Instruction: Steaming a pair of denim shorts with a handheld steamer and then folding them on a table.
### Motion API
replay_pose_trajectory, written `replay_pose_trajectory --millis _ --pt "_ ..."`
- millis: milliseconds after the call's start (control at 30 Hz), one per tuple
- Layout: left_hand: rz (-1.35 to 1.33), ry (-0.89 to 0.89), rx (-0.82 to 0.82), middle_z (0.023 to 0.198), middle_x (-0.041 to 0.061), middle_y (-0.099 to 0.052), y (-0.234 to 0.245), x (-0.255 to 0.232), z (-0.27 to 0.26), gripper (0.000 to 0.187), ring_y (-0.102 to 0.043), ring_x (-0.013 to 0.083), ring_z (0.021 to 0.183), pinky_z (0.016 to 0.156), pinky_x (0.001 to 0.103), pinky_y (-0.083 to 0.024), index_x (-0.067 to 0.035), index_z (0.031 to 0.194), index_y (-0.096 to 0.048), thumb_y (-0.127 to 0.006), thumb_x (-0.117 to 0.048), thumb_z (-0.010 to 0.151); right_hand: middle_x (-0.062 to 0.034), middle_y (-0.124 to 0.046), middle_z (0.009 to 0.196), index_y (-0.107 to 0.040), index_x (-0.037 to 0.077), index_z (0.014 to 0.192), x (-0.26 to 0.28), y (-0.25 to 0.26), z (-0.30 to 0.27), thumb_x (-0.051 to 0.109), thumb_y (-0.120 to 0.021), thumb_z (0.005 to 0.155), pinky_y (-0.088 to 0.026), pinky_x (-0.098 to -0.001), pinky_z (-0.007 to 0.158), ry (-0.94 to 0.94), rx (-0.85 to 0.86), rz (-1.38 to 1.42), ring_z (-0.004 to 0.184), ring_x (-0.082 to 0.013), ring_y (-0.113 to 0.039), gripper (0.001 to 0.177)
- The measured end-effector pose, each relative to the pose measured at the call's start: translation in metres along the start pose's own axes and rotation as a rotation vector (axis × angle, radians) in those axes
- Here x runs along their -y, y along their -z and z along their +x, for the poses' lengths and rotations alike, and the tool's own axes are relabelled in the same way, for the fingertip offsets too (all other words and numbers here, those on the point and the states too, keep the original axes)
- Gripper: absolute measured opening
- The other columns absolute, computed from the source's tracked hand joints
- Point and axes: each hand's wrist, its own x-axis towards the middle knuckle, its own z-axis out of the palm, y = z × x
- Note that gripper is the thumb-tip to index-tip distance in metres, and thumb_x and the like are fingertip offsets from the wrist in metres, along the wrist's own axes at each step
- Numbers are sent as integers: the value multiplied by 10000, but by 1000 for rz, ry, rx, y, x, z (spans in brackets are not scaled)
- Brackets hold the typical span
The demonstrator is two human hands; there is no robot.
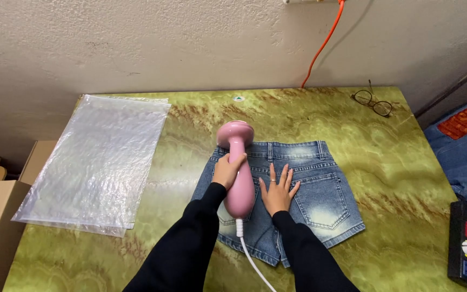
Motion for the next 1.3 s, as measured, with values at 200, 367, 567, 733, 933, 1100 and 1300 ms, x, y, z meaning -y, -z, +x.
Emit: replay_pose_trajectory --millis 200,367,567,733,933,1100,1300 --pt "45 45 9 950 229 -617 29 8 -51 629 -555 361 1004 818 427 -450 -50 1009 -617 -621 -569 655 -188 -174 1418 -222 277 1371 -1 -6 -1 530 -360 848 -71 -619 977 29 -82 -31 1322 -340 -127 597" --pt "24 66 6 929 196 -625 36 29 -47 599 -574 328 972 808 400 -451 -65 997 -622 -614 -566 670 -179 -161 1425 -211 287 1374 -1 -2 -3 551 -321 858 -63 -618 979 32 -55 -25 1329 -329 -115 589" --pt "-22 9 -44 957 202 -616 21 3 -9 612 -563 332 987 825 405 -442 -46 1020 -604 -610 -554 679 -160 -135 1432 -170 321 1378 -2 6 -1 565 -297 859 -58 -614 984 27 25 -2 1333 -310 -94 586" --pt "-16 -31 -15 960 184 -612 19 7 12 628 -558 311 998 840 388 -429 -50 1019 -601 -621 -574 674 -149 -153 1429 -179 345 1372 1 5 0 556 -304 857 -65 -598 993 0 0 -14 1332 -301 -108 570" --pt "43 26 54 920 163 -631 35 28 -38 605 -566 314 978 813 397 -441 -96 971 -639 -635 -602 640 -150 -151 1435 -213 337 1362 10 -9 18 549 -301 862 -48 -594 1004 -89 -49 -32 1336 -310 -98 550" --pt "64 67 194 946 161 -632 35 -11 -87 581 -573 289 978 824 364 -444 -115 1003 -644 -625 -552 620 -49 -141 1453 -226 370 1358 -17 -17 46 439 -199 938 -81 -551 1027 -44 122 204 1334 -275 -122 426" --pt "33 -13 241 940 166 -626 -20 -1 -31 575 -577 293 959 793 373 -451 -123 1021 -632 -629 -544 630 47 -176 1447 -296 330 1331 -41 34 -8 422 -247 930 -116 -457 1049 169 75 25 1329 -210 -144 414"
